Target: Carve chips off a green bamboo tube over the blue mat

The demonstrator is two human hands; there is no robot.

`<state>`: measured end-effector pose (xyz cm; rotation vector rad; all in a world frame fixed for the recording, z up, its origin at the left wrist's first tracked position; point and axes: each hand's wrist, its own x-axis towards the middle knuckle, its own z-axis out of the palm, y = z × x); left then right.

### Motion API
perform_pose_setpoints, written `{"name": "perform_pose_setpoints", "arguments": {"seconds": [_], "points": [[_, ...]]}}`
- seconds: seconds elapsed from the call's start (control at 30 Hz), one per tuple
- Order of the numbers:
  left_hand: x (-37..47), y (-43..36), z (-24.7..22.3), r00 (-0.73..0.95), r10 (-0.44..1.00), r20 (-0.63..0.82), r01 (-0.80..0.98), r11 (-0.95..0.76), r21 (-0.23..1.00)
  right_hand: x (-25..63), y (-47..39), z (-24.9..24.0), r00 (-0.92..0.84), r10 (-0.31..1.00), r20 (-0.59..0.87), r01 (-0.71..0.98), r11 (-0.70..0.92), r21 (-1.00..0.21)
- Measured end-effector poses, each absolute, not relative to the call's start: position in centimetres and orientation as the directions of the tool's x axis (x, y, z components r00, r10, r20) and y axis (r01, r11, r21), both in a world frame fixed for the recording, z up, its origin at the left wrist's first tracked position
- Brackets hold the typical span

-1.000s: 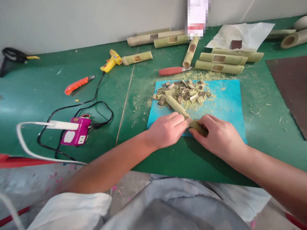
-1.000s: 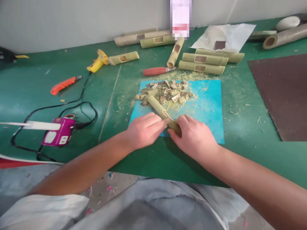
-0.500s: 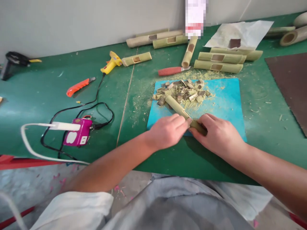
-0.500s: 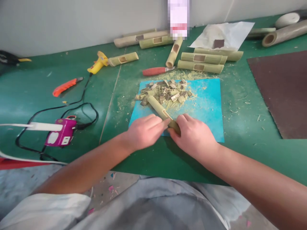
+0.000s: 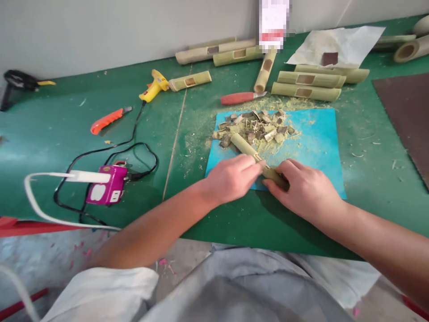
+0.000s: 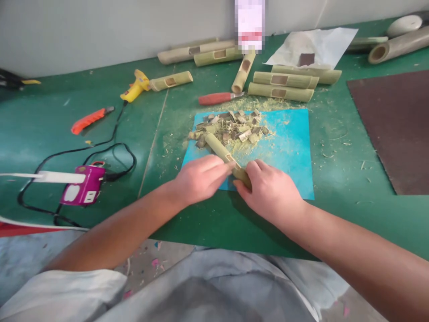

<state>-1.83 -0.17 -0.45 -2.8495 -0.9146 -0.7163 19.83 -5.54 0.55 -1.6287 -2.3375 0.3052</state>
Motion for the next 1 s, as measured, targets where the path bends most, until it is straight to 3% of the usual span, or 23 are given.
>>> {"name": "perform_pose_setpoints", "arguments": {"seconds": [0.13,0.23,0.37,0.5,0.6,0.77,0.83,1.0], "points": [[-1.98,-0.10,-0.41,0.590,0.614,0.524,0.701,-0.712,0.045,19.80,-5.56,0.46,-0.317,0.942,0.108,0.886,0.334,-0.320],[-2.01,-0.09,-0.41,0.695,0.542,0.472,0.597,-0.801,0.043,19.77,-5.55,0.49,-0.323,0.941,0.101,0.885,0.338,-0.321],[-2.21,0.24,-0.68,0.590,0.613,0.526,0.688,-0.722,0.070,19.79,-5.53,0.56,-0.317,0.944,0.091,0.886,0.328,-0.326],[-2.35,0.39,-0.95,0.671,0.505,0.542,0.576,-0.816,0.048,19.81,-5.55,0.57,-0.322,0.943,0.087,0.887,0.333,-0.321],[-2.33,0.24,-0.92,0.578,0.584,0.570,0.672,-0.737,0.073,19.79,-5.63,0.50,-0.315,0.943,0.107,0.892,0.333,-0.306],[-2.23,0.09,-0.87,0.671,0.557,0.490,0.581,-0.805,0.119,19.76,-5.73,0.33,-0.329,0.935,0.132,0.890,0.353,-0.287],[-2.31,0.26,-0.81,0.579,0.622,0.527,0.665,-0.735,0.137,19.77,-5.73,0.29,-0.322,0.936,0.143,0.893,0.350,-0.282],[-2.32,0.33,-0.61,0.662,0.561,0.497,0.569,-0.808,0.154,19.77,-5.73,0.27,-0.335,0.930,0.153,0.889,0.366,-0.277]]}}
